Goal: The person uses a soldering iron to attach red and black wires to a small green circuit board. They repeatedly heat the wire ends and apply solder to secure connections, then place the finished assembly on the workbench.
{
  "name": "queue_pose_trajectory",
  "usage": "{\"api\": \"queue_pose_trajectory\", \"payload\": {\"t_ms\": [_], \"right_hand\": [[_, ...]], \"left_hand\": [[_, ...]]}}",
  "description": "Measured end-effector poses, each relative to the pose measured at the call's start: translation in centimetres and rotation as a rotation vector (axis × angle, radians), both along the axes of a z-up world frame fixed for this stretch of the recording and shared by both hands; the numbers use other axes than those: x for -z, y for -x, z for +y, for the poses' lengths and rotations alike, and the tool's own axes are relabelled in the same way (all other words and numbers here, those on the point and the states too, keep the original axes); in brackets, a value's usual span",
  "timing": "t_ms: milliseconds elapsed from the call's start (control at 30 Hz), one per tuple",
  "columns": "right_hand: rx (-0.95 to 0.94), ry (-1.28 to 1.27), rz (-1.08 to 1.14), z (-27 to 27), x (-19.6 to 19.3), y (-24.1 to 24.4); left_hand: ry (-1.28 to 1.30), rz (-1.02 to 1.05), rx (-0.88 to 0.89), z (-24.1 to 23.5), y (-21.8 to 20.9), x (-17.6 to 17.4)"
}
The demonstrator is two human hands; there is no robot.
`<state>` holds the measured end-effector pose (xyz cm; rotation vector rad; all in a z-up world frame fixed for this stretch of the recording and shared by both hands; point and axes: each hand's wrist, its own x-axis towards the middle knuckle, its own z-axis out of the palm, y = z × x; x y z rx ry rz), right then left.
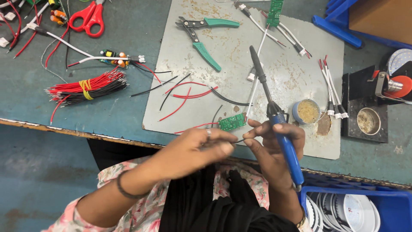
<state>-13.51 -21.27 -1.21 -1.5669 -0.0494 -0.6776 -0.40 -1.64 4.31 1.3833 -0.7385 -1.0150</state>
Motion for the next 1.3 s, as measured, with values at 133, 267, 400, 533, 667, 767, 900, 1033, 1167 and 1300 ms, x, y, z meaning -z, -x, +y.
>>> {"api": "queue_pose_trajectory", "payload": {"t_ms": [133,267,400,533,667,767,900,1033,1167,1300], "right_hand": [[-0.007,0.012,-0.001,0.1,0.1,-0.1],[-0.087,-0.023,-0.002,-0.2,-0.1,0.2],[-0.103,-0.053,-0.002,-0.3,-0.4,0.5],[-0.096,-0.027,0.0,-0.4,-0.7,0.3],[-0.128,0.01,-0.011,-0.4,-0.5,0.1],[-0.143,0.045,-0.012,-0.4,-0.3,0.0],[-0.16,0.075,-0.025,-0.5,-0.2,-0.1],[-0.173,0.058,-0.017,-0.4,-0.1,-0.1],[-0.195,-0.026,0.006,-0.4,-0.1,-0.1],[-0.219,-0.059,0.012,-0.6,0.0,-0.1]], "left_hand": [[-0.091,-0.221,-0.13,-1.2,1.2,0.0],[-0.15,-0.081,-0.176,-1.6,1.4,0.6],[0.009,0.013,-0.179,-1.7,1.0,1.8],[0.055,0.012,-0.162,-1.4,0.8,2.8],[0.042,0.004,-0.161,-1.3,0.8,3.3],[0.05,0.041,-0.147,-1.4,0.8,3.7],[0.062,0.109,-0.135,-1.6,0.7,4.1],[0.041,0.111,-0.153,-1.7,0.6,4.7],[0.051,0.118,-0.165,-2.0,0.7,5.1],[0.068,0.133,-0.184,-2.2,0.9,5.7]]}}
